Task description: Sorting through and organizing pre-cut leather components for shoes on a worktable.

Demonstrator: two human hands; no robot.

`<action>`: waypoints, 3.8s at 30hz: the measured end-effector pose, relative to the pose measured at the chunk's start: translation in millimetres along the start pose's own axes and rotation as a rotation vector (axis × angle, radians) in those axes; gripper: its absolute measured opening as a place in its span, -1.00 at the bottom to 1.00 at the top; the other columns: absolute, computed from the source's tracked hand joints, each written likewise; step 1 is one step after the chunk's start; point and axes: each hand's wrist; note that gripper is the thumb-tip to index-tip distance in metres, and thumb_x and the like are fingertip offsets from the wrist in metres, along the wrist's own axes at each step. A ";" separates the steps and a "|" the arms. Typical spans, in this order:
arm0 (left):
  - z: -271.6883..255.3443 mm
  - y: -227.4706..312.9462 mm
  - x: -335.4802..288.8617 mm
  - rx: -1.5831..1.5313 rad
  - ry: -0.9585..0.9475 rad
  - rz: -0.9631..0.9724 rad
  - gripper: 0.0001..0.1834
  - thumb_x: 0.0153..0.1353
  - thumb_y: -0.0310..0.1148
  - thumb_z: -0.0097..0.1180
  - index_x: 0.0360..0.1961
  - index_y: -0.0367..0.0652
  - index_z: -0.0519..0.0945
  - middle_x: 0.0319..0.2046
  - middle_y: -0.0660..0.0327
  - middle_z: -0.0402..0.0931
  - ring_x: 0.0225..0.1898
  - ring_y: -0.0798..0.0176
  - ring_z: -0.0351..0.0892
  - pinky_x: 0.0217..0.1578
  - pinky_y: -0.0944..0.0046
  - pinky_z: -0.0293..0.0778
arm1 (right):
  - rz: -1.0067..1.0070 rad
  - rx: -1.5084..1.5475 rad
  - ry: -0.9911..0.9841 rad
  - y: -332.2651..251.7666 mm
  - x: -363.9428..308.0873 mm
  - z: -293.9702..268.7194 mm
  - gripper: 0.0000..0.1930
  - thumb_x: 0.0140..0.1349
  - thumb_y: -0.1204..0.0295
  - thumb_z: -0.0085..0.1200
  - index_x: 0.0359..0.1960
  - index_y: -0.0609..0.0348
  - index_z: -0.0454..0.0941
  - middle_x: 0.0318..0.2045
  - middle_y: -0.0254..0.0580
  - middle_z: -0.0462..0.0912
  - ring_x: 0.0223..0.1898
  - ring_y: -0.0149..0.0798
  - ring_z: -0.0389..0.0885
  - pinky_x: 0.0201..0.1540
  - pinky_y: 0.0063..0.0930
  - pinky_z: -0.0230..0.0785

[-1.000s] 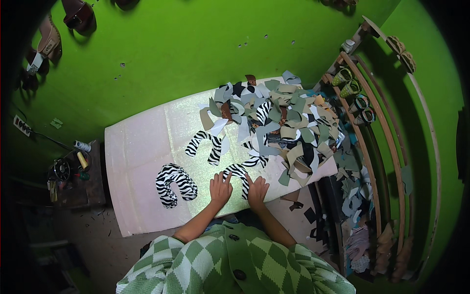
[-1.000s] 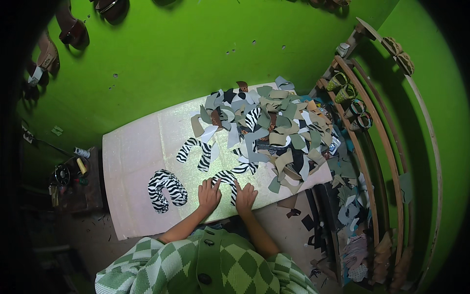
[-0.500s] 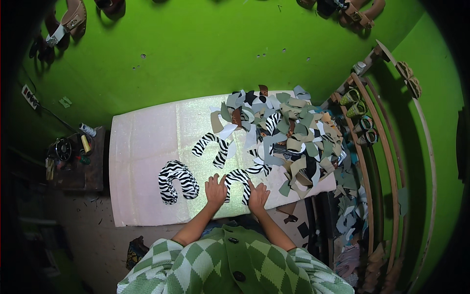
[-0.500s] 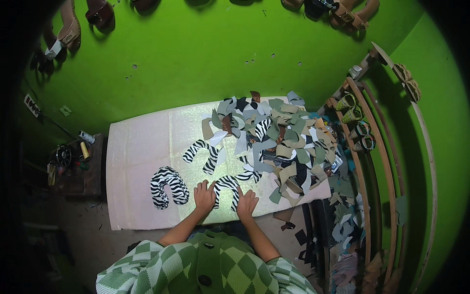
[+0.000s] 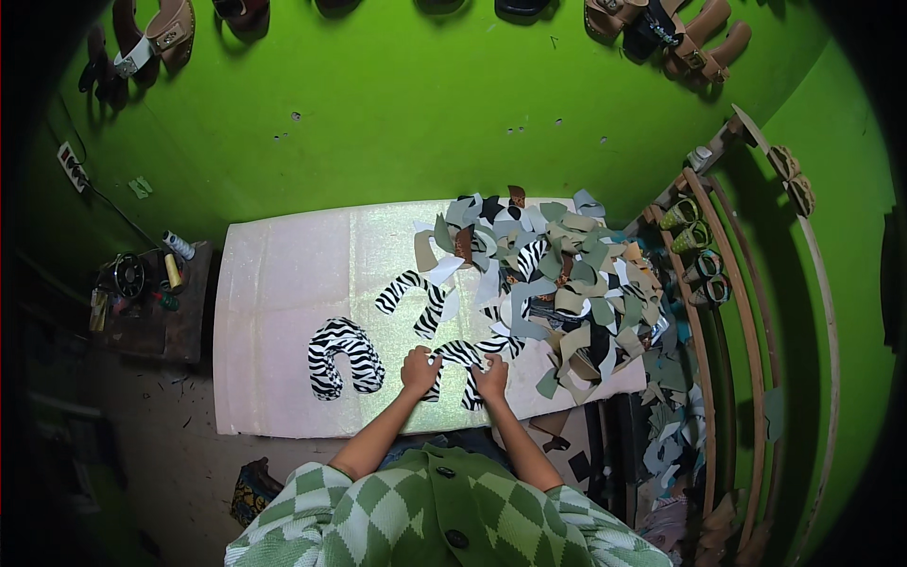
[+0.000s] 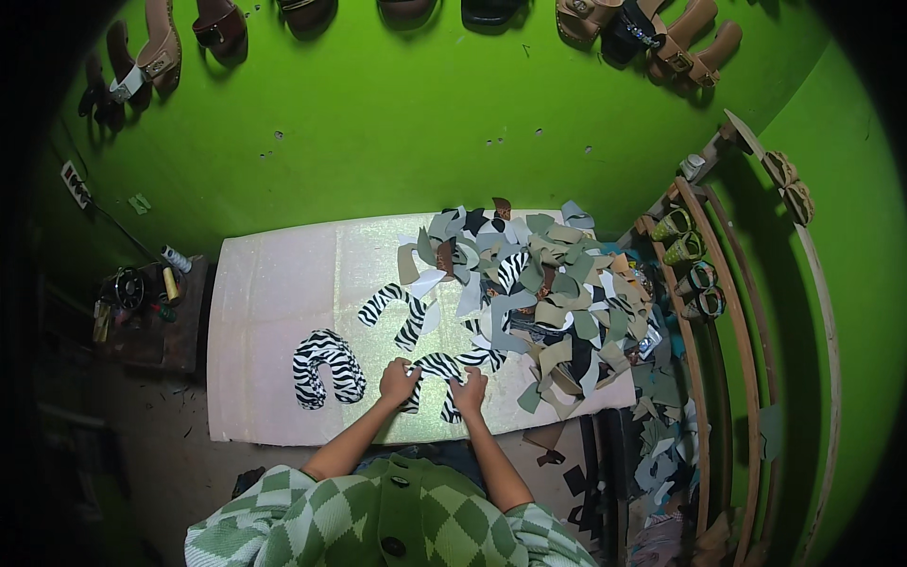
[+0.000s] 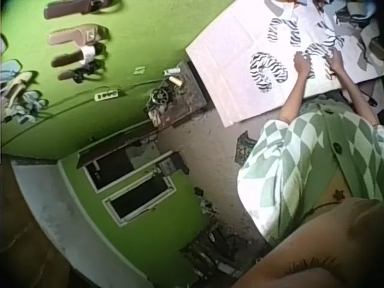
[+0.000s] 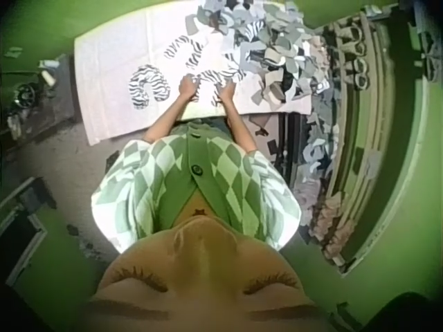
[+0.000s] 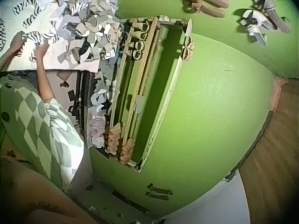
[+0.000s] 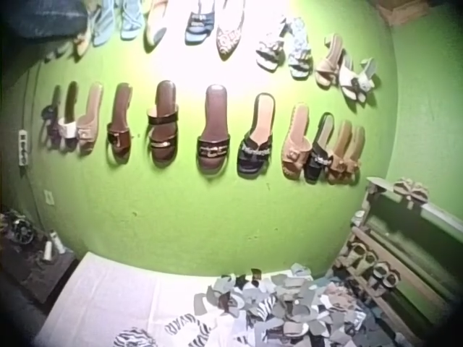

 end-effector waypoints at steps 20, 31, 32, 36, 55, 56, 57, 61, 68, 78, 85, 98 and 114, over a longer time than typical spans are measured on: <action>-118.5 -94.0 23.4 -0.746 0.145 -0.170 -0.82 0.10 -0.38 0.14 -0.35 -0.29 0.58 -0.49 0.32 0.54 -0.45 0.54 0.41 -0.38 0.52 0.31 | 0.205 0.539 -0.782 -138.4 25.4 42.9 -0.73 0.12 0.47 0.06 -0.14 0.31 0.51 -0.52 -0.39 0.53 -0.64 -0.58 0.34 -0.61 -0.69 0.22; -175.1 -161.3 10.0 -0.578 0.349 -0.267 -0.77 0.04 -0.27 0.19 -0.34 -0.20 0.63 -0.49 0.25 0.58 -0.44 0.44 0.50 -0.36 0.44 0.38 | -0.117 0.506 -0.708 -174.9 1.8 137.9 -0.81 0.02 0.54 0.16 -0.29 0.26 0.55 -0.49 -0.38 0.57 -0.54 -0.62 0.41 -0.48 -0.76 0.27; -175.1 -160.8 10.8 -0.523 0.367 -0.259 -0.78 0.04 -0.29 0.20 -0.35 -0.20 0.62 -0.51 0.26 0.57 -0.46 0.46 0.48 -0.37 0.45 0.38 | -0.148 0.468 -0.632 -172.6 0.6 142.3 -0.82 0.02 0.53 0.16 -0.31 0.26 0.55 -0.50 -0.38 0.57 -0.53 -0.61 0.42 -0.46 -0.75 0.29; -175.8 -167.0 16.0 -0.396 0.439 -0.199 -0.78 0.03 -0.26 0.20 -0.37 -0.18 0.62 -0.52 0.19 0.59 -0.46 0.39 0.53 -0.40 0.39 0.41 | -0.237 0.448 -0.510 -180.9 -10.7 148.8 -0.87 0.02 0.55 0.15 -0.37 0.29 0.54 -0.51 -0.34 0.56 -0.50 -0.57 0.45 -0.38 -0.72 0.34; -154.2 -154.3 -11.2 0.475 0.232 0.346 -0.38 0.20 -0.23 -0.15 0.26 -0.24 0.09 0.30 0.09 -0.06 0.32 0.00 -0.12 0.26 0.11 -0.11 | -1.006 -0.445 -0.280 -180.9 -59.3 143.9 -0.46 0.19 0.38 -0.17 0.24 0.10 0.11 0.29 -0.22 0.07 0.28 -0.11 0.05 0.15 -0.03 0.00; -153.9 -154.9 -10.0 0.496 0.228 0.346 -0.37 0.20 -0.23 -0.14 0.26 -0.24 0.09 0.31 0.09 -0.06 0.32 -0.01 -0.12 0.26 0.10 -0.11 | -1.000 -0.449 -0.276 -180.3 -58.5 143.2 -0.46 0.19 0.38 -0.17 0.24 0.10 0.11 0.29 -0.22 0.07 0.28 -0.11 0.05 0.15 -0.03 0.00; -152.4 -154.7 -11.0 0.441 0.252 0.354 -0.40 0.19 -0.24 -0.13 0.23 -0.26 0.14 0.28 0.06 0.00 0.31 -0.06 -0.11 0.25 0.05 -0.11 | -0.988 -0.410 -0.330 -179.5 -57.3 142.5 -0.47 0.20 0.37 -0.18 0.24 0.11 0.11 0.29 -0.20 0.07 0.28 -0.09 0.05 0.16 -0.06 0.00; -155.0 -133.1 -6.0 0.265 0.398 0.338 -0.56 0.15 -0.30 -0.12 0.04 -0.30 0.37 0.18 -0.02 0.18 0.28 -0.13 -0.04 0.23 -0.04 -0.10 | -0.833 -0.088 -0.328 -173.4 -37.7 127.3 -0.53 0.17 0.44 -0.15 0.17 0.10 0.26 0.16 0.00 0.20 0.13 0.01 0.22 0.11 -0.15 0.09; -125.8 -65.9 51.1 0.285 0.317 0.472 -0.58 0.10 -0.35 -0.04 0.01 -0.27 0.38 0.14 -0.07 0.20 0.25 -0.12 0.04 0.21 -0.01 0.00 | -0.443 -0.251 0.068 -125.2 -2.1 88.4 -0.49 0.06 0.45 -0.04 0.14 0.00 0.30 0.09 0.20 0.14 0.12 0.12 0.14 0.08 -0.05 0.07; -70.2 -51.6 107.6 0.112 0.277 0.299 -0.58 -0.01 -0.39 0.12 -0.05 -0.05 0.48 -0.06 0.05 0.33 -0.02 0.00 0.29 -0.05 0.09 0.31 | -0.326 -0.100 -0.052 -98.6 41.4 84.3 -0.40 -0.07 0.51 0.17 0.10 -0.07 0.34 0.08 0.26 0.09 0.07 0.21 0.14 0.15 -0.11 0.09; -71.1 -41.6 107.2 0.171 0.198 0.210 -0.55 -0.05 -0.40 0.20 -0.06 -0.03 0.44 -0.18 0.04 0.33 -0.11 0.02 0.32 -0.12 0.11 0.33 | -0.271 -0.010 0.017 -98.0 50.9 100.1 -0.54 -0.12 0.62 0.17 -0.08 0.03 0.51 0.04 0.09 0.13 0.01 0.09 0.27 0.08 -0.29 0.22; -50.7 -40.4 107.3 0.150 0.138 -0.122 -0.57 -0.13 -0.23 0.31 -0.22 -0.14 0.49 -0.14 -0.02 0.33 -0.03 -0.06 0.31 -0.06 0.08 0.34 | -0.274 -0.107 -0.044 -96.4 56.2 95.0 -0.59 -0.07 0.45 0.22 -0.12 0.06 0.43 -0.04 0.03 0.21 -0.01 0.03 0.30 0.00 -0.26 0.27; -55.1 -53.5 57.1 -0.313 0.126 0.063 -0.74 -0.02 -0.43 0.16 -0.28 -0.19 0.41 -0.52 0.16 0.53 -0.48 0.19 0.53 -0.41 0.27 0.43 | -0.147 0.180 -0.269 -85.5 69.5 49.7 -0.31 -0.25 0.37 0.37 -0.05 0.18 0.23 -0.22 0.05 0.45 -0.16 0.00 0.46 -0.06 -0.28 0.32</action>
Point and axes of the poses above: each hand's wrist, its own x-axis towards the middle knuckle, its own z-axis out of the palm, y = z × x
